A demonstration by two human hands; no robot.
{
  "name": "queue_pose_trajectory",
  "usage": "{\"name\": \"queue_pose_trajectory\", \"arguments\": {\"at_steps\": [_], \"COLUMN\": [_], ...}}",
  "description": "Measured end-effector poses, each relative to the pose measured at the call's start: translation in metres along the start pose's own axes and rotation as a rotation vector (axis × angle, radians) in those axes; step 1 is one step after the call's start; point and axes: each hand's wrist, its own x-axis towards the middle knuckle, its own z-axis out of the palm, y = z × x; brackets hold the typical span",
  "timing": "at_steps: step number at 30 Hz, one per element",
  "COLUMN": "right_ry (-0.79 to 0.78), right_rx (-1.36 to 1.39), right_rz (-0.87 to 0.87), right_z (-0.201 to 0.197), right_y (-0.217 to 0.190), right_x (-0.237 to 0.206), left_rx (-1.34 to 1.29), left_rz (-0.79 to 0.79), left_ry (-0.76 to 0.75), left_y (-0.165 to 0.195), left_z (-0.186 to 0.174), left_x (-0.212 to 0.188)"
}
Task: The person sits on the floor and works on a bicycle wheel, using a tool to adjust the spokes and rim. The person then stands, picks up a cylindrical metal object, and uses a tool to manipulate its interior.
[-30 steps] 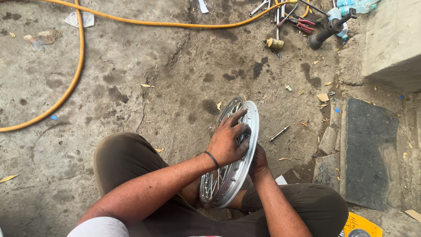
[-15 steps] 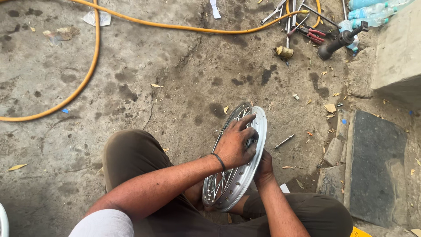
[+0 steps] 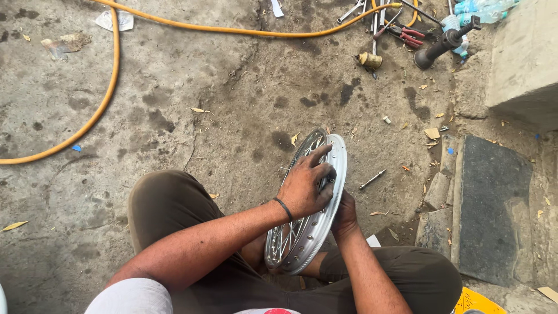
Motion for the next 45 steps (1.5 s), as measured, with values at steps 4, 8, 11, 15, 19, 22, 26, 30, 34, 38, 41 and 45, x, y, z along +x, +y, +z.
{"name": "queue_pose_trajectory", "arguments": {"at_steps": [4,8,11,15,19,22,26,30,34,38,41,45], "right_ry": [0.067,0.012,-0.009,-0.022,0.043,0.029,-0.064,0.023,-0.038,-0.067,-0.224,0.089], "right_rx": [-0.012,-0.045,-0.021,-0.065,-0.008,0.042,-0.018,0.064,-0.089,0.077,-0.114,0.016], "right_rz": [0.056,0.006,0.020,-0.056,0.018,0.044,-0.042,0.067,-0.021,0.055,-0.072,0.051], "right_z": [0.006,0.003,0.001,0.004,0.009,0.006,-0.004,-0.013,-0.014,-0.012,-0.011,-0.009], "right_y": [-0.002,0.000,0.002,0.004,0.004,0.007,0.015,0.024,0.025,0.022,0.020,0.017], "right_x": [-0.001,0.001,0.002,0.002,0.004,0.007,0.010,0.012,0.014,0.014,0.012,0.012], "left_rx": [-0.032,-0.017,-0.006,0.025,0.011,-0.010,0.062,0.027,0.053,0.021,0.015,0.061], "left_rz": [-0.028,-0.063,-0.002,0.023,-0.005,0.044,0.088,0.095,0.147,0.064,0.134,0.124], "left_ry": [-0.013,-0.060,-0.041,-0.020,-0.004,-0.009,-0.058,-0.041,-0.084,-0.085,-0.079,-0.105], "left_y": [-0.001,-0.002,-0.002,-0.005,-0.010,-0.014,-0.019,-0.023,-0.023,-0.020,-0.018,-0.017], "left_z": [0.000,-0.001,-0.001,-0.002,-0.003,-0.003,-0.006,-0.010,-0.012,-0.011,-0.012,-0.014], "left_x": [0.001,0.002,0.003,0.004,0.008,0.010,0.011,0.012,0.015,0.015,0.015,0.016]}}
